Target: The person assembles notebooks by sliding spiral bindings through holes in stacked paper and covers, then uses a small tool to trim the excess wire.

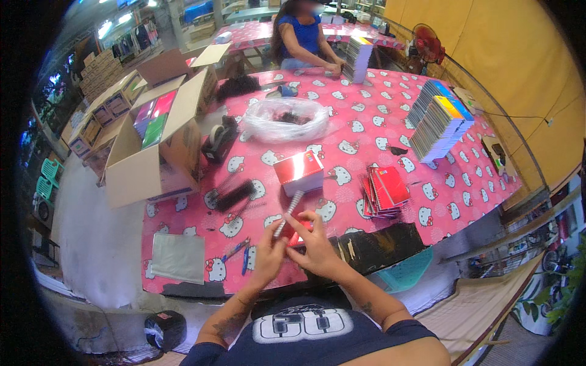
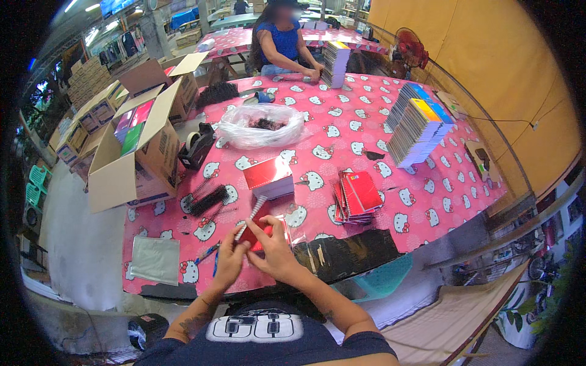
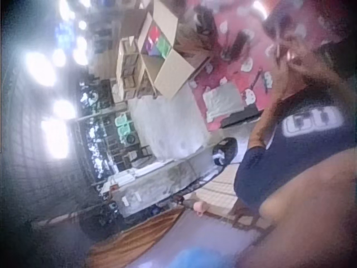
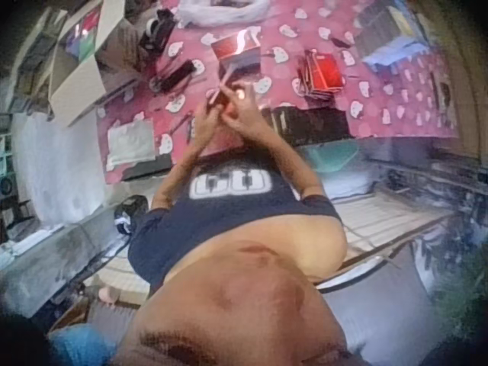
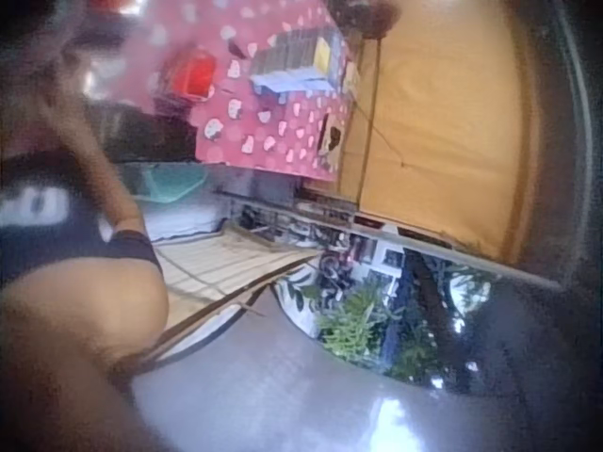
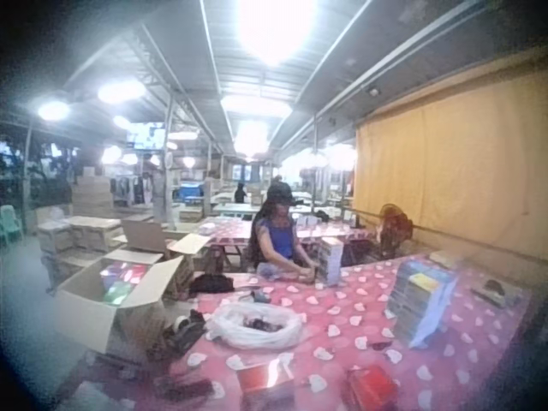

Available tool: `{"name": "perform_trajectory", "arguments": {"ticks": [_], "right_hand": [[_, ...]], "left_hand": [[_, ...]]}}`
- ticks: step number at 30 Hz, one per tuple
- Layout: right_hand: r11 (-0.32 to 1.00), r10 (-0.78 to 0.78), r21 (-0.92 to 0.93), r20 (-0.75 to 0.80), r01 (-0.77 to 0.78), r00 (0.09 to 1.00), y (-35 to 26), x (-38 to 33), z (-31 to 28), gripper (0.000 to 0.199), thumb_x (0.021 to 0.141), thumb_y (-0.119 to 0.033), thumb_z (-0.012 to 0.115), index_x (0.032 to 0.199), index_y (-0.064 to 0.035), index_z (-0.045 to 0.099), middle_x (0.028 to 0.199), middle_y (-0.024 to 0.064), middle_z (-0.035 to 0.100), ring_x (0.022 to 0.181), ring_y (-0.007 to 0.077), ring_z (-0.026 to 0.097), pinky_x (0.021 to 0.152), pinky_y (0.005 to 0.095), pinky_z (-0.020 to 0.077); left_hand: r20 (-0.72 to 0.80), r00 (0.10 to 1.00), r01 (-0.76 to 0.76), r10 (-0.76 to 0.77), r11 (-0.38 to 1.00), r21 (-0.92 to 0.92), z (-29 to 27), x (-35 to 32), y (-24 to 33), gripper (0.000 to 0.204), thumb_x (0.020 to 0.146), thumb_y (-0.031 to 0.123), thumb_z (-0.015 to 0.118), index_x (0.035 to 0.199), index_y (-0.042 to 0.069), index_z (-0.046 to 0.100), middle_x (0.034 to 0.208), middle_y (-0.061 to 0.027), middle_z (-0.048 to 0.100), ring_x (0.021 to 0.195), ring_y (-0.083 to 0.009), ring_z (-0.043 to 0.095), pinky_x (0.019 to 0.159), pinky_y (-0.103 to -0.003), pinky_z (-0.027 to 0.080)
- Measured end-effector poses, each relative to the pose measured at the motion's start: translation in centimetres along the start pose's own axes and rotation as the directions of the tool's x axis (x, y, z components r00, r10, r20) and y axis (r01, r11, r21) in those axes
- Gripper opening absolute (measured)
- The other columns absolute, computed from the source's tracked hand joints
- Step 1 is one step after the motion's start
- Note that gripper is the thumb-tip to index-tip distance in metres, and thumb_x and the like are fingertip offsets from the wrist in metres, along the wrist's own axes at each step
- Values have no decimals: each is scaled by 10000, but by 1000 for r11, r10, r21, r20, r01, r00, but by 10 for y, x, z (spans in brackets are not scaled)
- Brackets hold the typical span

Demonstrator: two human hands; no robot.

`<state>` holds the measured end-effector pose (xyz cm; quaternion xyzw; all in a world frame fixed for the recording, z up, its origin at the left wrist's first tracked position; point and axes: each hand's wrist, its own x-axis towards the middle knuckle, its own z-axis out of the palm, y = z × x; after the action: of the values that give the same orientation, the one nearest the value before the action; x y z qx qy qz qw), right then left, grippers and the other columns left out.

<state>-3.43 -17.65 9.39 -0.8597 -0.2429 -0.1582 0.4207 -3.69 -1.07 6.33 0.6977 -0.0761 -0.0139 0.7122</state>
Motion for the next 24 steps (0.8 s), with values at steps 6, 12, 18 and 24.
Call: {"name": "perform_trajectory", "arguments": {"ticks": [6, 12, 18, 24], "right_hand": [[937, -203, -273, 88, 219, 975, 31, 17, 5, 240, 882, -182, 607, 1107, -145, 682, 897, 31, 634, 856, 223, 643, 827, 410, 455], [903, -162, -387, 91, 184, 983, 64, 23, 26, 232, 883, -181, 613, 1093, -108, 677, 937, 63, 639, 900, 256, 649, 792, 404, 492], [927, -107, -356, 55, 120, 993, 53, 25, 26, 196, 892, -224, 655, 1055, -119, 680, 951, 74, 667, 836, 291, 660, 744, 412, 508], [936, -45, -347, 46, 58, 998, 49, 26, 28, 174, 879, -217, 689, 1029, -129, 692, 947, 57, 660, 811, 292, 652, 729, 419, 504]], "left_hand": [[52, 993, -115, 104, 945, 307, -26, 19, -37, 402, 889, 24, 564, 1288, -25, 554, 1202, -229, 622, 1156, -264, 604, 987, -331, 455], [-202, 979, 198, -18, 318, 927, -98, -59, -87, 670, 893, 342, 658, 1431, 18, 426, 1460, -281, 396, 1366, -482, 344, 1090, -633, 282], [-167, 983, 183, -77, 328, 927, -99, -79, -79, 614, 924, 307, 613, 1441, 27, 433, 1353, -254, 468, 1290, -417, 424, 1102, -537, 317], [-125, 933, 302, -338, 922, -241, -99, -47, -76, 482, 981, 231, 463, 1418, 30, 444, 1182, -158, 574, 1051, -262, 623, 848, -398, 532]]}}
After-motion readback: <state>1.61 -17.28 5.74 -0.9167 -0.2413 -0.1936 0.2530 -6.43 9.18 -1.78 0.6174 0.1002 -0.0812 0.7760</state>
